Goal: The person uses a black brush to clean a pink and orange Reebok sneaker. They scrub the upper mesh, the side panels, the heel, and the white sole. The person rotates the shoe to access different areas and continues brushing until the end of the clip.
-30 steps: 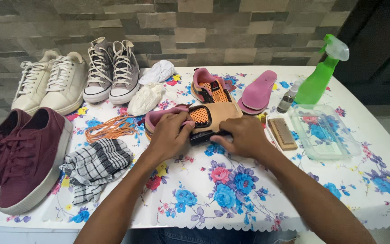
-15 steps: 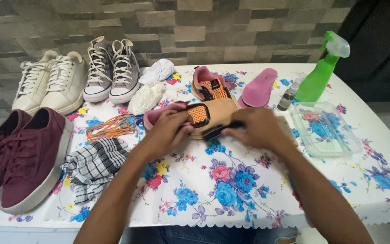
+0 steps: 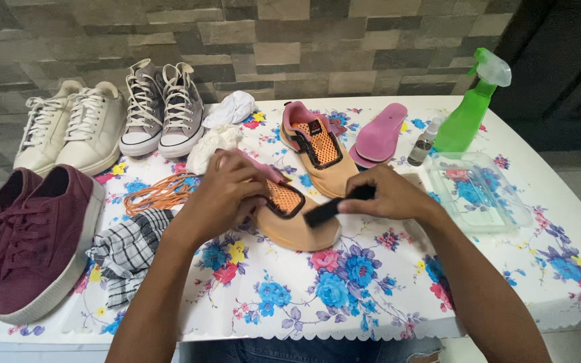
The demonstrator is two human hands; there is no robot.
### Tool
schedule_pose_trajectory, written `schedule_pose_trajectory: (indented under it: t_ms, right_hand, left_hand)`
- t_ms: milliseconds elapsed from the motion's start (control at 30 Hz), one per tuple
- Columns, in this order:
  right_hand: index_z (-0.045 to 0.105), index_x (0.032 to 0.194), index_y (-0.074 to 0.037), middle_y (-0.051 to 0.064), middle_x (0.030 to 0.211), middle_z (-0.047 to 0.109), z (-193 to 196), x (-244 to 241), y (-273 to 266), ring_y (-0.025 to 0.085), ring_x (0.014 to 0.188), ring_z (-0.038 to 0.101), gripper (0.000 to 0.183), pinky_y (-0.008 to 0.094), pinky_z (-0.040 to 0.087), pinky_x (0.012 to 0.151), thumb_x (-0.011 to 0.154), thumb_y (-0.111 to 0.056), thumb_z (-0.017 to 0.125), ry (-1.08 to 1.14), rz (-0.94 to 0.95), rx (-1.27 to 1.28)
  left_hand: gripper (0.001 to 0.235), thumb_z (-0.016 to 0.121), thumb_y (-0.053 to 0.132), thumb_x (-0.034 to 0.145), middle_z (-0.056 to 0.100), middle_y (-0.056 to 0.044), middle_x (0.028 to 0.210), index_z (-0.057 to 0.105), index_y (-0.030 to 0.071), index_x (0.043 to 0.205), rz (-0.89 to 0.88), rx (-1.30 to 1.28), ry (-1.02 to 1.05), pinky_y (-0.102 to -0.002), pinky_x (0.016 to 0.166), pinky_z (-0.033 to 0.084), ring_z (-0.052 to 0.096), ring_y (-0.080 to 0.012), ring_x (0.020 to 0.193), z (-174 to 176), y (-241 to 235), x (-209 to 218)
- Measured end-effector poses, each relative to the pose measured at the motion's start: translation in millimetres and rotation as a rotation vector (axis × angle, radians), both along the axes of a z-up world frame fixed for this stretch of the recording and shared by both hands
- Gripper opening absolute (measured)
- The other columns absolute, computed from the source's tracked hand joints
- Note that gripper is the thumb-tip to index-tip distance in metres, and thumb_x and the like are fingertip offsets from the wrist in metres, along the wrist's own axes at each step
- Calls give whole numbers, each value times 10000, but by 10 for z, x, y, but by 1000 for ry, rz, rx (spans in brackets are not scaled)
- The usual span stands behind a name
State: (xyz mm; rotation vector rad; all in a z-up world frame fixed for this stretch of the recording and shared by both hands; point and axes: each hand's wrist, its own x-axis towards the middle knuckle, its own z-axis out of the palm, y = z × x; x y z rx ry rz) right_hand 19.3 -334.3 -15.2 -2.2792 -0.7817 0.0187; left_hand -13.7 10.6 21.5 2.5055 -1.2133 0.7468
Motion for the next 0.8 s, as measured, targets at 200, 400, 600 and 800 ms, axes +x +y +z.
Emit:
schedule_pose_trajectory:
  t_ms: [200,400,600,800]
  right_hand:
    - [755,815,-188,110,646,718,-95,-174,487,371,666,719,404,428,521,629,830,-588,810,-8,-54,-190]
    - [811,845,-202,98,801,813,431,-277,191,399,923,772,473,510,577,853,819,-667,729,62,-286,-476]
    - [764,855,-226,135,743,746,208,-364,703,457,868,730,517,553,559,783,871,-724,629,-62,-117,-481]
    - [751,779,-185,104,670,744,267,-188,191,411,816,758,485,489,572,766,868,-656,679,-121,-267,-465]
  left_hand:
    - [231,706,354,867,738,-56,1127,747,203,1037,33,67,408,-586,1226,279,618,-289,1231,-303,63,197]
    - [180,682,253,932,719,-135,1147,734,136,1057,-64,-43,554,-597,1185,333,623,-375,1236,-286,51,193]
    - [178,701,277,943,665,-63,1194,737,184,1091,-64,-16,503,-515,1165,346,575,-309,1252,-417,49,257]
    - [160,711,275,936,667,-83,1196,728,161,1047,-51,-15,557,-518,1145,366,585,-327,1241,-252,31,150]
